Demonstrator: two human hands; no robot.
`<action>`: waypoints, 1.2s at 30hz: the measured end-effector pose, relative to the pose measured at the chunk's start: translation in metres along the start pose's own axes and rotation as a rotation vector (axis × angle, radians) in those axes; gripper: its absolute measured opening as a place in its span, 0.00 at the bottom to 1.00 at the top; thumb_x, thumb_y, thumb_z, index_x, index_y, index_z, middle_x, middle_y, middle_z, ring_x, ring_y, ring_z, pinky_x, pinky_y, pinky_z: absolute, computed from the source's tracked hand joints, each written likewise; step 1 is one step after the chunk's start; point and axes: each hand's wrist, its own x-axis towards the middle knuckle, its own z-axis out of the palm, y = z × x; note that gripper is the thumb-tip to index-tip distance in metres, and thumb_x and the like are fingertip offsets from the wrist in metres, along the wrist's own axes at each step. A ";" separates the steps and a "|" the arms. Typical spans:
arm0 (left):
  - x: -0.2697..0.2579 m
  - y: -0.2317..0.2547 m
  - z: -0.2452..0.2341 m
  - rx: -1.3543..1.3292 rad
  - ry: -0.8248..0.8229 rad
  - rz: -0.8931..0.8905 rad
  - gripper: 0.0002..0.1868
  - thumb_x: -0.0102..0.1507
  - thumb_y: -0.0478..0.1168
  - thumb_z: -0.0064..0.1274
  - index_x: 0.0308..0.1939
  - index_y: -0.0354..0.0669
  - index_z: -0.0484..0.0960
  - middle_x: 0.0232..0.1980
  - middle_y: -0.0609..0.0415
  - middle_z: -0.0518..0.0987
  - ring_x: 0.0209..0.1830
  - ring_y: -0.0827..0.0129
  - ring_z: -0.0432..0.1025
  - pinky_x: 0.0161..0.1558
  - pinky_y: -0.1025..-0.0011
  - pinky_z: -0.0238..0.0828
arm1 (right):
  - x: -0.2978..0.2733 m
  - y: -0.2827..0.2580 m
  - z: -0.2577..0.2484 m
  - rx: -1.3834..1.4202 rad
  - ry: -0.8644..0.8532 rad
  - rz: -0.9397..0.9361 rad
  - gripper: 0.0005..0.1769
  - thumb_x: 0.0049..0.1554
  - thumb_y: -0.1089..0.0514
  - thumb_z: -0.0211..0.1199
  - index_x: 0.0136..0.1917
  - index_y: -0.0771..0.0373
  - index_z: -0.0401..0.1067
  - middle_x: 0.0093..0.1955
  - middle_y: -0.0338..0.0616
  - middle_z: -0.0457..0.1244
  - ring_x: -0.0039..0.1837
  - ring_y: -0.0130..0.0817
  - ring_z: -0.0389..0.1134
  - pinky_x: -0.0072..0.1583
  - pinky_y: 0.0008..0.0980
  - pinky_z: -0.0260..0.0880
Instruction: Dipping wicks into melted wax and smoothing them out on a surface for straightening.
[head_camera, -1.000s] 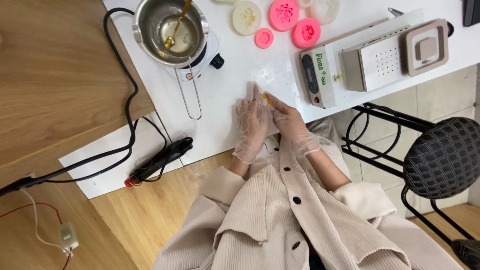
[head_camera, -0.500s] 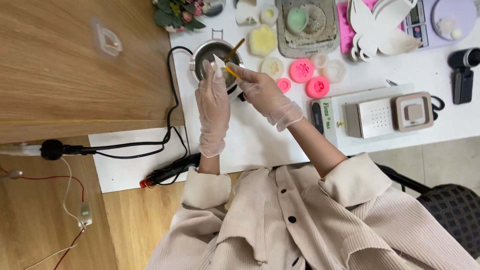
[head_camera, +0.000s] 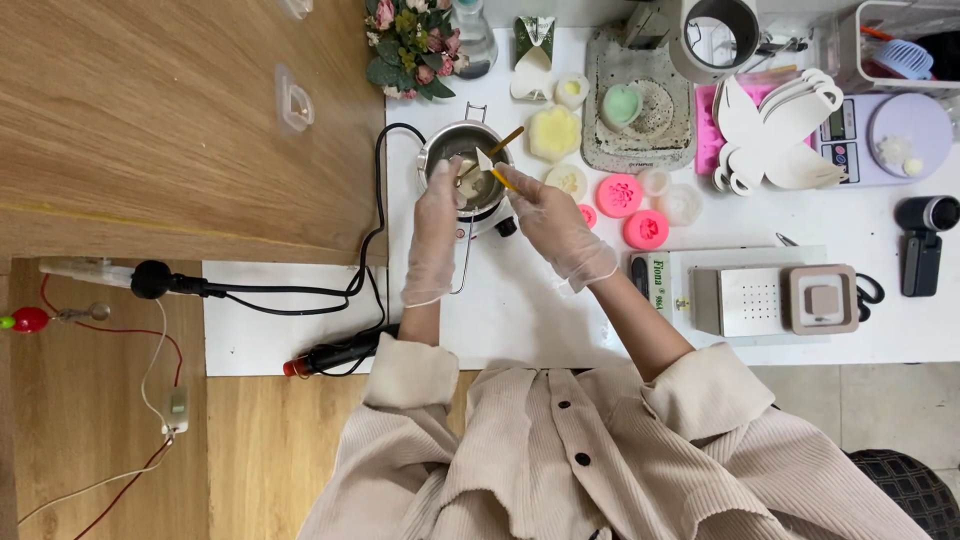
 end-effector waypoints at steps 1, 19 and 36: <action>0.005 -0.006 -0.002 -0.424 -0.154 -0.231 0.30 0.73 0.59 0.32 0.67 0.50 0.79 0.33 0.62 0.68 0.29 0.71 0.60 0.30 0.72 0.59 | 0.002 0.010 0.001 -0.009 0.039 -0.149 0.24 0.68 0.56 0.53 0.76 0.57 0.66 0.60 0.39 0.69 0.55 0.23 0.66 0.58 0.25 0.67; 0.027 -0.024 -0.022 -1.664 -0.592 -0.758 0.36 0.73 0.62 0.32 0.67 0.34 0.74 0.30 0.63 0.66 0.27 0.75 0.60 0.30 0.77 0.58 | 0.002 -0.036 -0.003 -0.674 0.053 -0.179 0.31 0.62 0.57 0.54 0.77 0.38 0.61 0.40 0.54 0.69 0.41 0.52 0.71 0.44 0.49 0.70; -0.010 0.033 -0.021 -1.858 -0.156 -0.515 0.43 0.66 0.72 0.29 0.78 0.52 0.56 0.80 0.48 0.59 0.80 0.55 0.50 0.74 0.50 0.42 | -0.063 -0.062 -0.046 -0.575 -0.025 -0.565 0.28 0.64 0.58 0.57 0.75 0.39 0.64 0.38 0.51 0.69 0.34 0.47 0.70 0.41 0.45 0.71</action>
